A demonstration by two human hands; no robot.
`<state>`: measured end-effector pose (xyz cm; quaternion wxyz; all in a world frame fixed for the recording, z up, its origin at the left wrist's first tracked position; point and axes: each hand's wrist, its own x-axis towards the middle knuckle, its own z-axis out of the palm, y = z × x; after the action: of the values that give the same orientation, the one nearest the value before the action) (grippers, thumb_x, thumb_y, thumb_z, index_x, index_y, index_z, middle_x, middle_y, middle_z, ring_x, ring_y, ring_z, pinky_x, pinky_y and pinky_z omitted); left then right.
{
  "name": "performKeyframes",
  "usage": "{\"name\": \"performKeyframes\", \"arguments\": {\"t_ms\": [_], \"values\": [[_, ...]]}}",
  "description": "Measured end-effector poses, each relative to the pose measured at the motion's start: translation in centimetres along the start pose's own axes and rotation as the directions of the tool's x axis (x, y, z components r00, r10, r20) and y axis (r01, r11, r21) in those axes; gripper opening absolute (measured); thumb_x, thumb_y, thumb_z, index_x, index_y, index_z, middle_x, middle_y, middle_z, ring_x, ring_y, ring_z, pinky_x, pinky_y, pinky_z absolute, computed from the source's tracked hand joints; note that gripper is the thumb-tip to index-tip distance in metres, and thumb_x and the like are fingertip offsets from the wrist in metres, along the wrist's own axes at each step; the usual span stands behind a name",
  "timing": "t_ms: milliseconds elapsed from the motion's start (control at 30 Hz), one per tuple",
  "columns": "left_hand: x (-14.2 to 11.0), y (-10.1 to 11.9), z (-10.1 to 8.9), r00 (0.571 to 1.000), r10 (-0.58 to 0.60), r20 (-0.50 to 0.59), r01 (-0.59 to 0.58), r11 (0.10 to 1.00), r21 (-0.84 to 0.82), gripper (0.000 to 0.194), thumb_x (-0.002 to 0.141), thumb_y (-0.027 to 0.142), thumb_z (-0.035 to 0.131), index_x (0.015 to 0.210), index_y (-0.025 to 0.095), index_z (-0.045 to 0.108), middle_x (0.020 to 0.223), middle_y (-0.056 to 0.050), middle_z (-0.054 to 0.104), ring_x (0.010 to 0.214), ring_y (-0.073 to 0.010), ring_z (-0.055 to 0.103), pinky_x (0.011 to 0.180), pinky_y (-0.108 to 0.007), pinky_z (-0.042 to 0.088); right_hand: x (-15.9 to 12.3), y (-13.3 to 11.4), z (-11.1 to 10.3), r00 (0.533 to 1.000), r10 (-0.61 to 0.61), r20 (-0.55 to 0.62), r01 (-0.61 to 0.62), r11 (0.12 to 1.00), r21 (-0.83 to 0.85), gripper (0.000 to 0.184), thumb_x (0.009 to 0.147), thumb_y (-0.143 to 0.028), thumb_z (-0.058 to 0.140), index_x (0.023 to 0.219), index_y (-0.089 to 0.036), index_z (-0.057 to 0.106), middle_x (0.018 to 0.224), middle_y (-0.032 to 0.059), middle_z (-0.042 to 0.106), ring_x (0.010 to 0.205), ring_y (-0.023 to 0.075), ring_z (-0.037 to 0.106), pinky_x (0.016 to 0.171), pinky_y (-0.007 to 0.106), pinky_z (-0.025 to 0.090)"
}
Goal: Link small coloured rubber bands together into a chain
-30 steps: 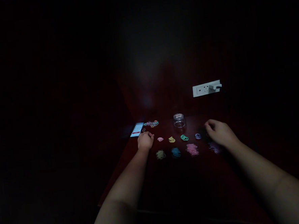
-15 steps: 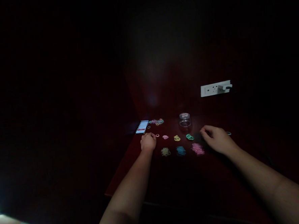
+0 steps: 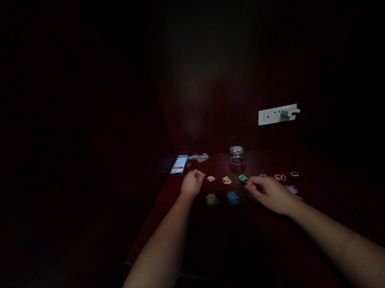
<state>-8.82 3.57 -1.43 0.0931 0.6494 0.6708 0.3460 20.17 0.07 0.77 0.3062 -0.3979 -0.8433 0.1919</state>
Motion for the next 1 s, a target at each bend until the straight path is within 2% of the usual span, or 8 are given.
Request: {"name": "performKeyframes", "arguments": {"t_ms": [100,200,300,400,533,667,1000], "values": [[-1.3,2.3,0.4,0.993,0.107,0.047,-0.099,0.983,-0.155,0.019,0.09,0.037,0.058,0.092,0.02,0.066,0.081,-0.001,0.07,0.072,-0.0115,0.063,0.07,-0.022,0.051,0.0,0.0,0.3,1.0,-0.004,0.022,0.004,1.0,0.016,0.022,0.092,-0.033,0.049,0.075,-0.021,0.057,0.064,-0.0025,0.055,0.059,0.0141,0.051,0.058,0.026,0.039],[-3.0,5.2,0.8,0.961,0.273,0.041,-0.234,0.883,-0.406,0.022,0.084,0.039,0.067,0.084,0.017,0.064,0.075,-0.001,0.067,0.067,-0.0106,0.059,0.063,-0.021,0.048,-0.1,-0.1,0.5,0.999,-0.023,0.023,0.022,0.999,0.048,0.012,0.09,-0.031,0.054,0.09,-0.022,0.061,0.065,-0.0034,0.056,0.058,0.0137,0.051,0.057,0.026,0.04],[-4.3,7.2,1.1,0.9,0.428,0.082,-0.343,0.812,-0.471,0.018,0.083,0.034,0.07,0.081,0.017,0.063,0.072,0.0,0.067,0.063,-0.0095,0.058,0.06,-0.02,0.046,-0.2,-0.3,0.5,0.997,-0.074,-0.008,0.075,0.994,0.078,0.014,0.088,-0.029,0.057,0.101,-0.023,0.059,0.069,-0.0033,0.056,0.059,0.0134,0.051,0.057,0.025,0.041],[-4.7,7.9,1.2,0.839,0.536,0.091,-0.428,0.755,-0.496,0.015,0.083,0.03,0.071,0.083,0.017,0.065,0.073,0.001,0.068,0.064,-0.0094,0.06,0.062,-0.02,0.046,-0.3,-0.7,0.3,0.995,-0.102,-0.008,0.102,0.99,0.099,0.011,0.089,-0.028,0.055,0.098,-0.024,0.06,0.068,-0.0035,0.054,0.059,0.0131,0.05,0.056,0.025,0.04],[-4.6,7.8,1.5,0.813,0.569,0.121,-0.458,0.755,-0.47,0.013,0.084,0.031,0.071,0.085,0.018,0.067,0.077,-0.001,0.07,0.068,-0.0109,0.063,0.065,-0.022,0.048,-0.3,-0.8,0.0,0.997,-0.079,-0.021,0.081,0.985,0.154,0.011,0.089,-0.028,0.055,0.098,-0.023,0.059,0.068,-0.0031,0.054,0.06,0.0134,0.051,0.056,0.025,0.041],[-4.5,7.7,1.7,0.79,0.593,0.153,-0.483,0.757,-0.439,0.013,0.086,0.032,0.068,0.088,0.019,0.068,0.081,-0.002,0.07,0.074,-0.0128,0.065,0.07,-0.024,0.05,-0.2,-0.5,-0.1,0.997,-0.072,0.009,0.071,0.989,0.133,0.012,0.09,-0.029,0.053,0.095,-0.022,0.062,0.07,-0.0016,0.058,0.062,0.0139,0.052,0.058,0.025,0.041],[-4.5,8.2,0.9,0.75,0.651,0.114,-0.598,0.742,-0.303,0.008,0.088,0.027,0.066,0.09,0.019,0.067,0.084,0.0,0.07,0.079,-0.0123,0.064,0.077,-0.026,0.048,-0.4,-0.4,-0.3,0.996,-0.078,0.034,0.073,0.99,0.119,0.015,0.09,-0.029,0.052,0.085,-0.02,0.062,0.067,-0.0014,0.055,0.061,0.0133,0.05,0.057,0.024,0.04]]}}
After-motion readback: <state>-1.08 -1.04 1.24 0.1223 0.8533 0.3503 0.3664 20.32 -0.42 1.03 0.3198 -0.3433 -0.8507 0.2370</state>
